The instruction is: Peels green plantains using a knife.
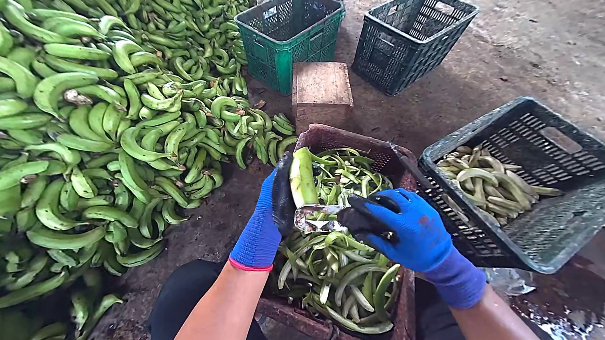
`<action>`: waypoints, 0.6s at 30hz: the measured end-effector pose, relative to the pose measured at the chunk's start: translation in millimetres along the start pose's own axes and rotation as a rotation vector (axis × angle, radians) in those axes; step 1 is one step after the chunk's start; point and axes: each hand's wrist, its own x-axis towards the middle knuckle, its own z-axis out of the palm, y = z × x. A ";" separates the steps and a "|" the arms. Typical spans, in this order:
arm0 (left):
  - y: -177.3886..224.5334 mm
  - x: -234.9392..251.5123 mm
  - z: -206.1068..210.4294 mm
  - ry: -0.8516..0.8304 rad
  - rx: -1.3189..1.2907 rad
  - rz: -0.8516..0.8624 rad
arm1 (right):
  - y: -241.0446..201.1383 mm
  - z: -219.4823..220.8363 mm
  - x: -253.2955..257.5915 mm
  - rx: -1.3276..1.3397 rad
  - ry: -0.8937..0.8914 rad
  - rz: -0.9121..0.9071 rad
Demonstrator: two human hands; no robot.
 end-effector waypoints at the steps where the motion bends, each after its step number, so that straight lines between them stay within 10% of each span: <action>1: 0.3 -0.9 2.7 0.007 -0.022 -0.004 | 0.0 0.2 0.9 -0.003 0.004 0.005; 10: -3.5 -29.8 30.2 -0.170 0.488 0.055 | 19.5 -14.0 29.6 0.327 -0.290 0.792; 18: 2.1 -9.4 11.7 -0.005 0.010 0.046 | 8.0 2.7 -2.1 0.189 -0.163 0.054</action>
